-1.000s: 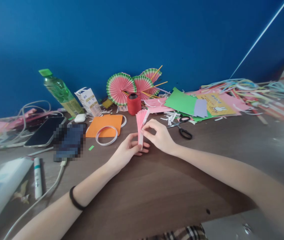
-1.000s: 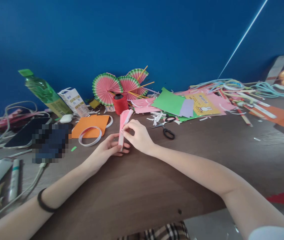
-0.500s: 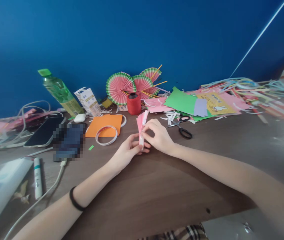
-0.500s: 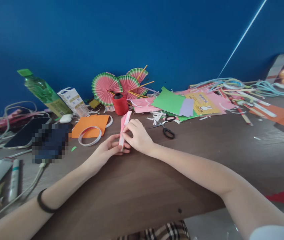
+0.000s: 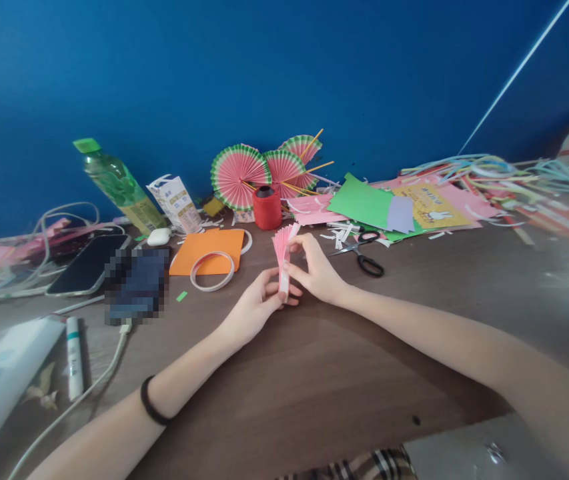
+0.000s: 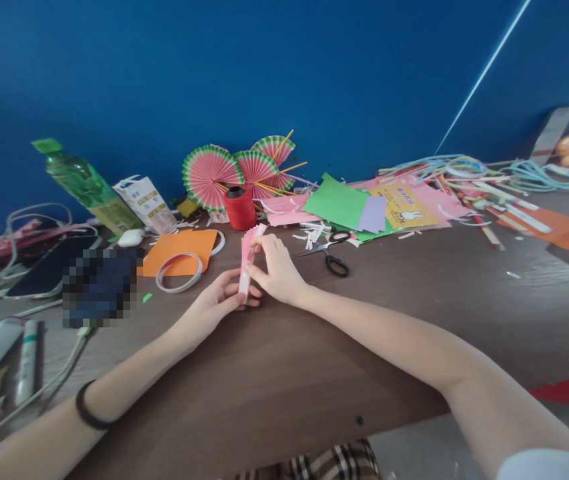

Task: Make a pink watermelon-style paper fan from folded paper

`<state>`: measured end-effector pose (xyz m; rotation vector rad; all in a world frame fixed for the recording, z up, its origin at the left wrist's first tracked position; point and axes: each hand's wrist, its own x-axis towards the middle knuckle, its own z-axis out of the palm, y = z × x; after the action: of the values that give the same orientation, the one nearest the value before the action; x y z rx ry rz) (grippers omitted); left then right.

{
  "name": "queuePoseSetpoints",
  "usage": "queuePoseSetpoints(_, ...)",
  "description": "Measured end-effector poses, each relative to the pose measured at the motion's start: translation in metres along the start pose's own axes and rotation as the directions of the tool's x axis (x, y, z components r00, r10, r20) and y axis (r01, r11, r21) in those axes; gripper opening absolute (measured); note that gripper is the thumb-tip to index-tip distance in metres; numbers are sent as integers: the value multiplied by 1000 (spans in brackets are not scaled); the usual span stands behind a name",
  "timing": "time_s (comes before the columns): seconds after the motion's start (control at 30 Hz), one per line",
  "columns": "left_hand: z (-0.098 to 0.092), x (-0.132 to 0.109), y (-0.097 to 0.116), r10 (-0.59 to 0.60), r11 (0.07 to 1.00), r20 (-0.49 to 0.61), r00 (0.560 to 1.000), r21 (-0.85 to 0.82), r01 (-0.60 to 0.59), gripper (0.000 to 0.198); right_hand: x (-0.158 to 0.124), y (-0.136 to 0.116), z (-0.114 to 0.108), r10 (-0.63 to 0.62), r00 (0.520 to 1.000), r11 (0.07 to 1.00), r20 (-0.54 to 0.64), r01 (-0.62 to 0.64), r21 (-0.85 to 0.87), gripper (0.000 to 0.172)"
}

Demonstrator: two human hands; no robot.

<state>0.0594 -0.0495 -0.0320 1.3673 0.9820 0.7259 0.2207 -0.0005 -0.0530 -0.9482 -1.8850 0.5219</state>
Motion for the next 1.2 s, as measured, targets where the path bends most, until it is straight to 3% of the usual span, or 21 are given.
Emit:
queuePoseSetpoints(0.3,0,-2,0,97,986,21,995,131,-99,42,3,-2,-2,183,977,953,104,-203,224,18)
queuePoseSetpoints(0.57,4,-5,0,120,970,26,992,211,-123,40,6,-2,-1,169,981,954,96,-188,235,6)
queuePoseSetpoints(0.7,2,-1,-5,91,990,16,996,106,-92,41,4,-2,0,119,993,985,14,-119,126,6)
queuePoseSetpoints(0.83,-1,6,-7,51,999,-98,994,-8,-52,41,-4,-8,-1,-73,988,997,-136,69,-29,12)
queuePoseSetpoints(0.97,-4,8,-8,31,993,-170,985,-106,-50,45,-10,-14,-1,-207,978,964,2,204,-170,7)
queuePoseSetpoints(1.07,-5,8,-8,30,987,-160,987,-151,-54,52,-10,-14,1,-245,962,951,120,262,-161,8)
queuePoseSetpoints(1.2,-6,7,-6,14,981,-131,991,-190,-39,66,-8,-10,2,-231,967,958,104,245,-148,8)
